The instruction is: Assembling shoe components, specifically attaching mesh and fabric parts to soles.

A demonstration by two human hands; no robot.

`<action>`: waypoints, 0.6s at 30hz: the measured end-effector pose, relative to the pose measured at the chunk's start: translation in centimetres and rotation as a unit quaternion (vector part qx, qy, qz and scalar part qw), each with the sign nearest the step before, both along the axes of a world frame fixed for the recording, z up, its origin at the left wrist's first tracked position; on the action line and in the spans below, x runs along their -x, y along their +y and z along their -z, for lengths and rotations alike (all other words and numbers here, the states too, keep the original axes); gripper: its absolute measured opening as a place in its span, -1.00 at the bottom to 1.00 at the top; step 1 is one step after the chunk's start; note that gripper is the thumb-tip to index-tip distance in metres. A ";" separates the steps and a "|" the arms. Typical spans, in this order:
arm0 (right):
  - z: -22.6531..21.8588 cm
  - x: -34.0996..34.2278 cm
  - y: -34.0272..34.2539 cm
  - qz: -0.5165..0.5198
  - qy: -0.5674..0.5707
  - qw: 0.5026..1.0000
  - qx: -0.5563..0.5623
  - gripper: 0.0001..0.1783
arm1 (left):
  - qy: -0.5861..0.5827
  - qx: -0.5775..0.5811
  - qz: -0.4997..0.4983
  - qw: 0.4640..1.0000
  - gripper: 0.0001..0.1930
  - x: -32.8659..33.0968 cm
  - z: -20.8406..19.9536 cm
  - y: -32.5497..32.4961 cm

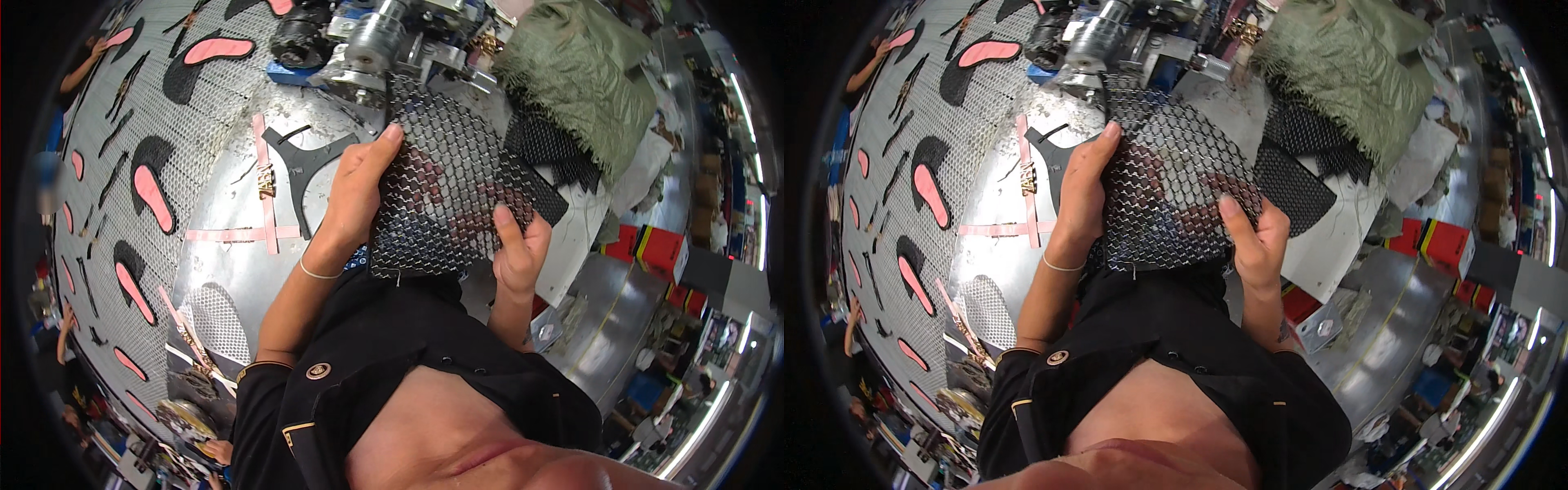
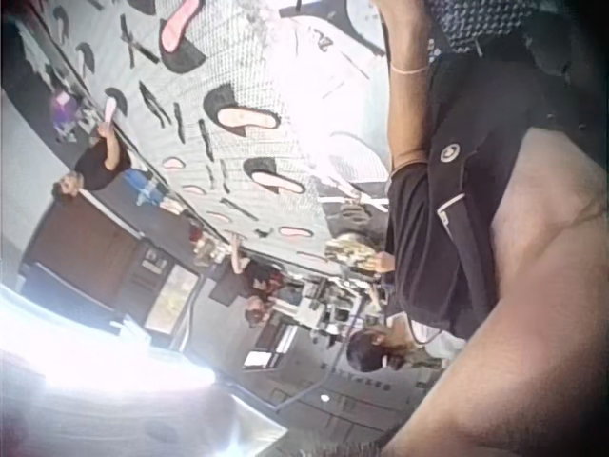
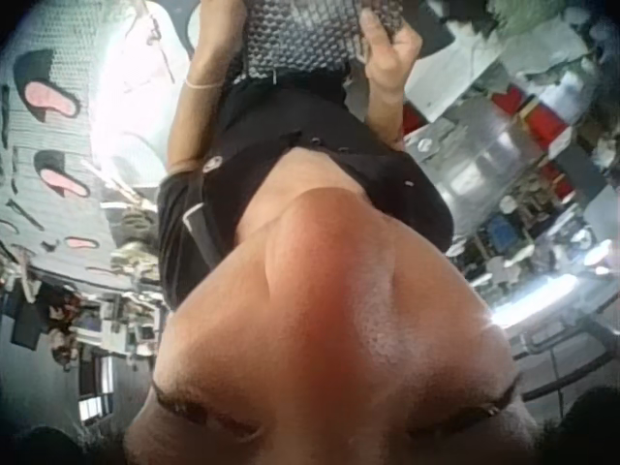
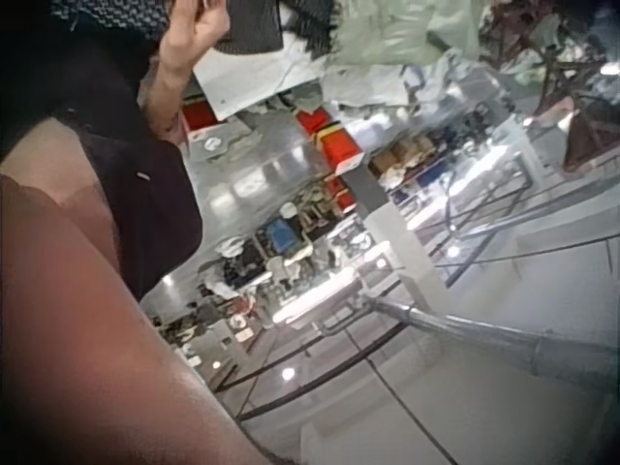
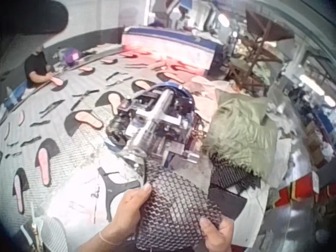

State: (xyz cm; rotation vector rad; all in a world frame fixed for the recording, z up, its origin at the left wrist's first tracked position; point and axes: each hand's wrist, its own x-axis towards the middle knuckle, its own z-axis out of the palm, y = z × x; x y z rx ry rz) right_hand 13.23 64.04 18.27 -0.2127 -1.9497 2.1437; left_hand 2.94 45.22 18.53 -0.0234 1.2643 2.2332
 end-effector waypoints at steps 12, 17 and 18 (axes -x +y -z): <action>-1.3 3.3 -0.9 -0.044 -0.010 0.999 0.001 -0.70 | -0.031 0.001 -0.083 0.996 -0.53 1.3 0.1 -0.7; -0.7 7.0 -3.1 -0.090 -0.036 0.995 0.008 -0.74 | -0.010 -0.023 -0.132 0.991 -0.64 1.2 1.5 -3.7; -0.6 7.7 -3.4 -0.095 -0.035 0.995 0.007 -0.74 | -0.009 -0.024 -0.137 0.990 -0.64 0.8 1.8 -4.1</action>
